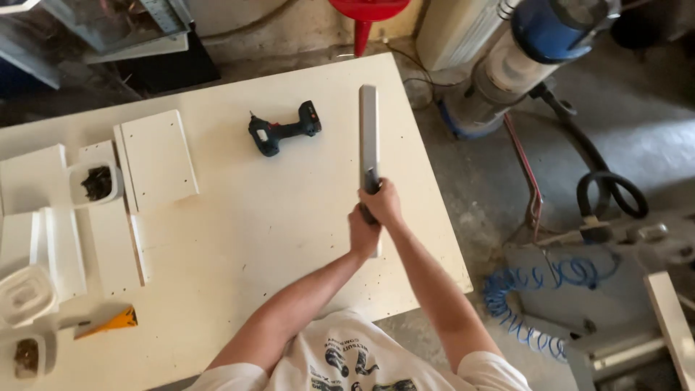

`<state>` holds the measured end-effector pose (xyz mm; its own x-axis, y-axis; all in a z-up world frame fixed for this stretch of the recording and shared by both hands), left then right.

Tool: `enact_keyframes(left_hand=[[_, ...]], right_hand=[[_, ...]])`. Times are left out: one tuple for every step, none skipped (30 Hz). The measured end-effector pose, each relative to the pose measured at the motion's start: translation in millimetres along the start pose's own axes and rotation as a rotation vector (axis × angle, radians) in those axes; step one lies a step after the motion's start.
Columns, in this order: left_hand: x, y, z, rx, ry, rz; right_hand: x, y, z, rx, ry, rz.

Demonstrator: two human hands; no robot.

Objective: Assembling a white wooden drawer or cabinet unit using a power drill, screws, and measuring tools.

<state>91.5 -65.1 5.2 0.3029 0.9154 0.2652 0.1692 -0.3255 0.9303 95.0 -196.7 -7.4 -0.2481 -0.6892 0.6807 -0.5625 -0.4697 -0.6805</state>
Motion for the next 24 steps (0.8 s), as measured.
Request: enact_keyframes(left_hand=[[-12, 10, 5, -0.060, -0.065, -0.060], [-3, 18, 6, -0.060, -0.049, -0.062], [-12, 15, 5, 0.038, -0.211, 0.119], [-19, 5, -8, 0.150, -0.377, 0.297], [-7, -15, -8, 0.162, -0.365, 0.291], [5, -11, -2, -0.055, -0.300, 0.261], [18, -7, -1, -0.272, -0.230, 0.230], [35, -35, 8, -0.276, -0.217, 0.232], [55, -68, 19, -0.217, -0.162, 0.289], [75, -104, 27, -0.151, -0.107, 0.344], [102, -142, 30, -0.148, -0.095, 0.344], [132, -176, 30, -0.195, -0.029, 0.436], [161, -210, 30, -0.242, 0.037, 0.529], [189, -221, 23, -0.235, 0.045, 0.530], [219, -239, 17, -0.152, 0.077, 0.608], [249, -257, 6, -0.065, 0.110, 0.684], [267, -258, -2, -0.055, 0.119, 0.683], [285, -264, -11, 0.002, 0.139, 0.783], [303, -269, -20, 0.060, 0.158, 0.883], [304, -240, -29, 0.066, 0.159, 0.883], [305, -236, -39, 0.328, 0.030, 0.868], [305, -230, -54, 0.586, -0.098, 0.838], [302, -233, -52, 0.590, -0.097, 0.835], [296, -236, -54, 0.558, -0.115, 0.873]], right_hand=[[0, 14, 21, 0.017, 0.055, -0.005], [9, 15, 38, 0.031, 0.046, -0.006], [19, 14, 54, 0.061, 0.039, -0.086], [26, 17, 64, 0.086, 0.024, -0.170], [31, 22, 77, 0.093, 0.008, -0.175], [37, 17, 97, 0.172, -0.028, -0.222], [42, 13, 116, 0.251, -0.065, -0.269], [44, 14, 130, 0.264, -0.065, -0.268], [42, 12, 144, 0.306, -0.098, -0.294], [37, 13, 156, 0.347, -0.137, -0.322], [35, 15, 167, 0.357, -0.143, -0.321], [31, 18, 177, 0.352, -0.165, -0.349], [27, 21, 188, 0.347, -0.187, -0.376], [20, 35, 210, 0.354, -0.195, -0.376], [12, 50, 231, 0.347, -0.210, -0.381], [4, 65, 251, 0.341, -0.227, -0.386], [5, 65, 258, 0.350, -0.238, -0.389], [6, 67, 264, 0.355, -0.245, -0.382], [7, 69, 271, 0.360, -0.253, -0.375], [19, 47, 258, 0.360, -0.258, -0.376], [24, 36, 245, 0.273, -0.349, -0.434], [32, 23, 232, 0.187, -0.436, -0.493], [31, 21, 235, 0.189, -0.439, -0.495], [32, 18, 238, 0.224, -0.402, -0.508]])
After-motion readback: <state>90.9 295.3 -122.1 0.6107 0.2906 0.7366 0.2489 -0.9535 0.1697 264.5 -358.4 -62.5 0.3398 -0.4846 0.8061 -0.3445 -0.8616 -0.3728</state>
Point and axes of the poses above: each hand's wrist, its own z-axis towards the middle knuckle, its own x-axis out of the back of the hand, y = z × x, the point moved 9 cm from there along z, towards the middle knuckle, and after that the axes turned 9 degrees about x, right-handed, at the moved point
